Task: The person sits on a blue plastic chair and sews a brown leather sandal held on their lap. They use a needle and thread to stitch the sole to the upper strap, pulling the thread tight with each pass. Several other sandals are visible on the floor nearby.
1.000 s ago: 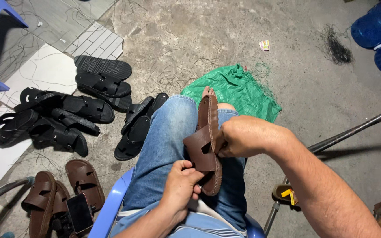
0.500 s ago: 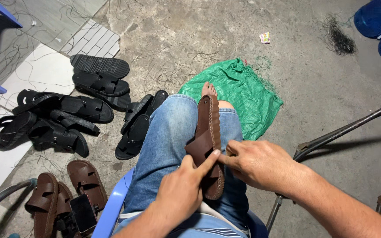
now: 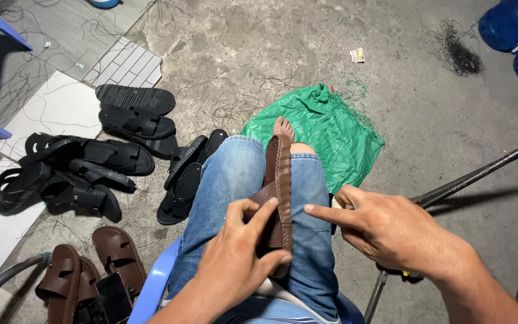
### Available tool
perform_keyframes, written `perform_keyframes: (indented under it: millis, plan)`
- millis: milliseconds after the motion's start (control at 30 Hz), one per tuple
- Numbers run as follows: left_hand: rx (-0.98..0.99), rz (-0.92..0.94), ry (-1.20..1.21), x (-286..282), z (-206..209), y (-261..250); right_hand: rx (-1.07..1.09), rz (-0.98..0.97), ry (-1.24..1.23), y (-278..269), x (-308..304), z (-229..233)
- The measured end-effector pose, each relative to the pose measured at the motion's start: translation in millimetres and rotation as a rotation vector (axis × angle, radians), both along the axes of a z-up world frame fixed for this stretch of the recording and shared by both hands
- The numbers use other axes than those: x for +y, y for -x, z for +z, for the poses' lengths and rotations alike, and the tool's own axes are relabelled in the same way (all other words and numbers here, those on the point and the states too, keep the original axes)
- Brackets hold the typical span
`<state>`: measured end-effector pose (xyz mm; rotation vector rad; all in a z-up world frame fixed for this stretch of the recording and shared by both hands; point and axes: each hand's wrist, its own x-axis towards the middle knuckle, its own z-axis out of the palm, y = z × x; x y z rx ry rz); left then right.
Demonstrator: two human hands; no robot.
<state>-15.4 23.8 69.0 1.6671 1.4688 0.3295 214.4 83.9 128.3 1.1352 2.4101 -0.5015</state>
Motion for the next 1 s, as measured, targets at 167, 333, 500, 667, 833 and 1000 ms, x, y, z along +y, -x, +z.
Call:
perform_keyframes:
  millis: [167, 333, 500, 667, 833, 1000]
  plan:
    - [-0.245, 0.141, -0.171, 1, -23, -13, 0.258, -0.073, -0.058, -2, -5, -25]
    - [-0.381, 0.253, -0.214, -10, -29, -12, 0.868, -0.127, 0.013, 24, -16, -58]
    - [-0.176, 0.040, -0.407, -24, -39, -14, 0.583, -0.380, -0.080, 7, -15, -64]
    - [-0.163, 0.020, -0.360, -40, -55, -10, 0.439, -0.405, -0.013, 23, -45, -100]
    - [-0.161, 0.019, -0.299, -43, -54, -2, 0.696, -0.664, 0.393, 6, -40, -81]
    - [-0.151, 0.038, -0.232, -41, -54, -2, 1.921, -1.606, 0.236, -101, 10, -8]
